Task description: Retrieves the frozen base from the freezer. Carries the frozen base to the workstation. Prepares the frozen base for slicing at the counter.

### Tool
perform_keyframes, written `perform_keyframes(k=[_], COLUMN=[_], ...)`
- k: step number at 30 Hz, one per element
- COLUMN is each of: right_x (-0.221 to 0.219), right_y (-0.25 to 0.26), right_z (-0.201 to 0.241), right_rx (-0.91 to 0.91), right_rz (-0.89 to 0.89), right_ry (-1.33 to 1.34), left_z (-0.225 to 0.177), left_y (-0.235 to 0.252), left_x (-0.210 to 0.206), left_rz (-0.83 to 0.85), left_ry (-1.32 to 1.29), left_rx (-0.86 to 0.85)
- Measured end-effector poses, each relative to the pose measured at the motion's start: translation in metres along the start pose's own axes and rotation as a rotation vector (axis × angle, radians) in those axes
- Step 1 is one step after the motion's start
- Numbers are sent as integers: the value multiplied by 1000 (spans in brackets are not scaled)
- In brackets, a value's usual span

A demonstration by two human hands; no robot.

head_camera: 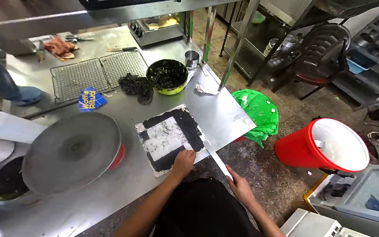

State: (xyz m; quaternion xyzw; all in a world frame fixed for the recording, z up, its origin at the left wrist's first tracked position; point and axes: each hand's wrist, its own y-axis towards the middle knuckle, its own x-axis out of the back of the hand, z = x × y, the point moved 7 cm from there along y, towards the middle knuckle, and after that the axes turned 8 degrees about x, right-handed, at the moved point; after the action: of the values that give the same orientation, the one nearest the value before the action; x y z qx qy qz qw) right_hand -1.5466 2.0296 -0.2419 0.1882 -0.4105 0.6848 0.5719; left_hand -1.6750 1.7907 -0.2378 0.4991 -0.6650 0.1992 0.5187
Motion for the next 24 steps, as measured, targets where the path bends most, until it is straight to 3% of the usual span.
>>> perform_keyframes(k=[7,14,24], right_x=[-5,4,-5], right_y=[-7,-9,18], right_z=[-13,-12,6], right_rx=[-10,-79,-81], right_rz=[72,153,147], right_ry=[-37,-75,-72], left_z=[-17,-22,-19], left_y=[-12,-16,-26], left_x=[-12,-21,-27], left_rz=[8,133,211], left_ry=[73,146,152], left_rx=[138,193,126])
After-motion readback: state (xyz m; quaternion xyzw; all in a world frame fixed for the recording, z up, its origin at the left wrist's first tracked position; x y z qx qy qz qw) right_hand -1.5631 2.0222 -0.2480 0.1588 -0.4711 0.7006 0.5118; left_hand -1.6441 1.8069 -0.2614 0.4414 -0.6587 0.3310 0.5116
